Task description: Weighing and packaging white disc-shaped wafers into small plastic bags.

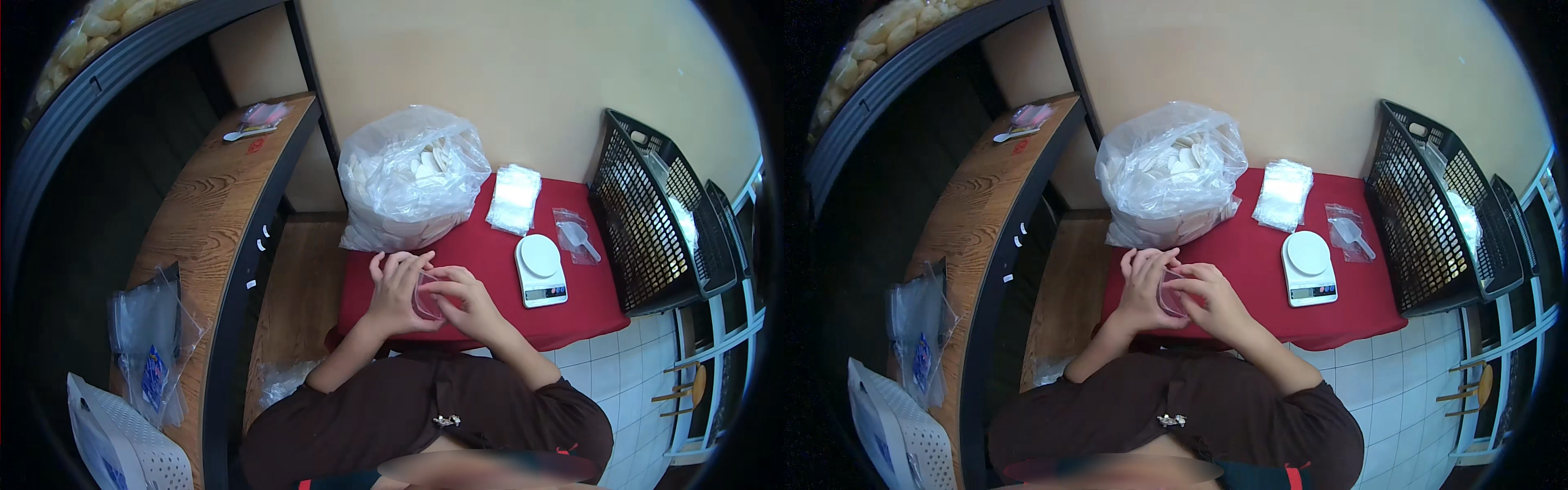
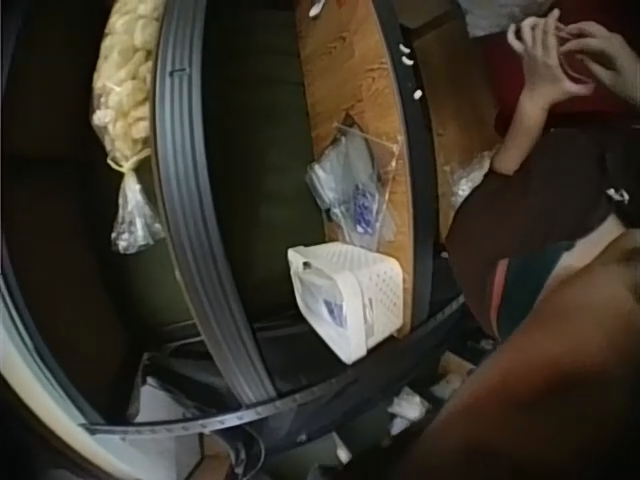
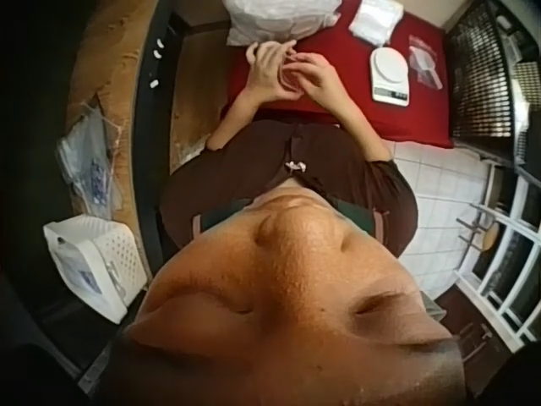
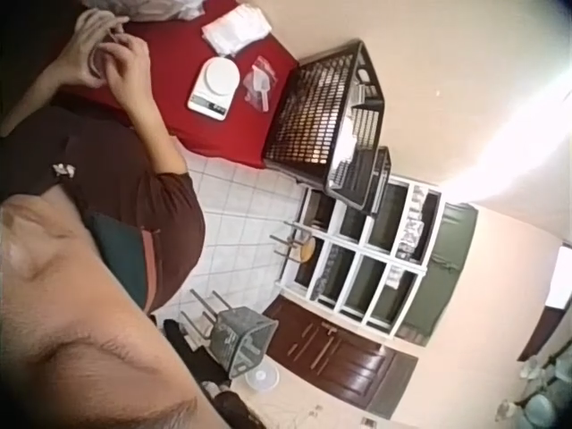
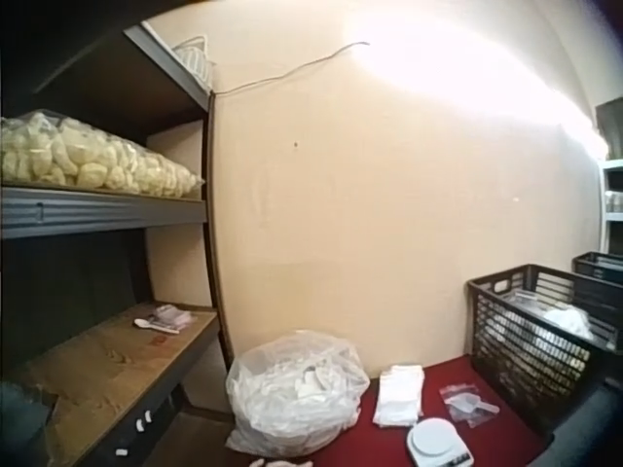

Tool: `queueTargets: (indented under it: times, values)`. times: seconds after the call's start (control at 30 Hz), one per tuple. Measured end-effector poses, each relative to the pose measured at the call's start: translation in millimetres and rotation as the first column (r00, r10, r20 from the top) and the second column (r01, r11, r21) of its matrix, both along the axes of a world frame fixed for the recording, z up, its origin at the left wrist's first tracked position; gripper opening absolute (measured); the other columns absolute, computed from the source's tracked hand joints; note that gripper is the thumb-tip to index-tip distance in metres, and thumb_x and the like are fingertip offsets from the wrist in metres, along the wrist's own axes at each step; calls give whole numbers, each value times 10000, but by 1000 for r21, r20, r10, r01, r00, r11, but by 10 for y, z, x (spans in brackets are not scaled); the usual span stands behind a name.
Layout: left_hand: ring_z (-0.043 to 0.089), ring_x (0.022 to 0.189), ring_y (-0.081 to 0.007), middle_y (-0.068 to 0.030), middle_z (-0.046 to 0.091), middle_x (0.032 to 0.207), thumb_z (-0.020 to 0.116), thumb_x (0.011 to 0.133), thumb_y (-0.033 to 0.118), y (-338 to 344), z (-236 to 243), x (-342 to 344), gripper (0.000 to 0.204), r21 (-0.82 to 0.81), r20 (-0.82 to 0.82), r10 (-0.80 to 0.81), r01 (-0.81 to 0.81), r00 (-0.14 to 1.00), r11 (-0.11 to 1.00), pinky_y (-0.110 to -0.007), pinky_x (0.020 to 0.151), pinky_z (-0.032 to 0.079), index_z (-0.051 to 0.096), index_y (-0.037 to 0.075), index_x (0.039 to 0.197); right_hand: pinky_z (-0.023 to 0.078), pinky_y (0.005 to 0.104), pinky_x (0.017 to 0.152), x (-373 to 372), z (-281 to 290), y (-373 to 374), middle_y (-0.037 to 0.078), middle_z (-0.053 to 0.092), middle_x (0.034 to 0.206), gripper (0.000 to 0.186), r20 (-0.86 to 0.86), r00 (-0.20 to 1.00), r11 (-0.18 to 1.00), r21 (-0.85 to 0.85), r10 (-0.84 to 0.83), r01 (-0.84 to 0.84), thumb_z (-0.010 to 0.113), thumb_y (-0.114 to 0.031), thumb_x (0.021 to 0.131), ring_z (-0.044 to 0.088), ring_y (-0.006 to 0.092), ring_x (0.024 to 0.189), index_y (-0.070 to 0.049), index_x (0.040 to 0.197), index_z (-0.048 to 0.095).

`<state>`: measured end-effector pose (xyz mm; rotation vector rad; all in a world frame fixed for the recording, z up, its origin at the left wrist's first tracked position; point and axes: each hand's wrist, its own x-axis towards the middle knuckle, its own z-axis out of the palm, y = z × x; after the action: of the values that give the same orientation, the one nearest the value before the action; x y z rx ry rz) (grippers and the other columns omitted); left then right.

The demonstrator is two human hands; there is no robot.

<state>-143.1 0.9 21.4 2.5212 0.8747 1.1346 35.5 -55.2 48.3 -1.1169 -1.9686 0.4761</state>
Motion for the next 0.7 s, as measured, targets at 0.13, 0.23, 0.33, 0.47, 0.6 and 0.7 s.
queueTargets:
  times: [0.13,0.23,0.33,0.47,0.6,0.7]
  values:
    - [440,1226,-246,-35,530,1228,825,489,493,-16,-54,13,1053,-30,-66,5,-7,998,1000,-606,1059,143,425,133,1394,473,414,962,-59,17,18,148,646,1167,353,22,994,992,-62,-110,111,739,-97,781,584,328,1130,-39,1121,667]
    - [435,1231,-248,-38,521,1252,815,531,475,62,-108,-63,1020,46,-106,52,-47,993,998,-624,1058,135,412,134,1404,483,415,945,-65,36,47,154,660,1157,486,18,989,986,-88,-144,145,823,-147,707,612,323,1091,-28,1144,648]
    - [413,1263,-278,-68,492,1309,843,523,452,180,-235,-206,1050,143,-174,199,-176,964,974,-614,1079,128,395,116,1411,501,398,913,14,60,86,143,657,1175,569,-17,981,979,-65,-193,191,862,-165,667,623,300,1085,-33,1172,635]
    - [283,1356,-329,-116,349,1445,856,522,501,254,-243,-397,1192,15,-349,359,-378,866,926,-634,1086,108,266,98,1476,511,377,893,124,129,60,134,660,1185,605,-71,961,962,-81,-266,261,888,-195,643,632,280,1068,-34,1171,639]
    - [211,1406,-337,-120,274,1515,848,482,607,141,-116,-391,1302,-39,-117,80,-85,990,996,-663,1078,68,227,69,1493,498,389,917,93,121,64,143,671,1156,609,62,979,977,-79,-192,196,896,-222,622,629,297,1062,-21,1144,655]
    - [291,1385,-303,-99,361,1474,828,514,626,24,-179,-252,1232,-10,-97,-69,69,993,998,-630,1091,52,288,80,1478,484,403,939,-4,65,70,155,682,1119,579,98,992,984,-150,-77,92,890,-256,614,624,320,1065,-9,1093,678]
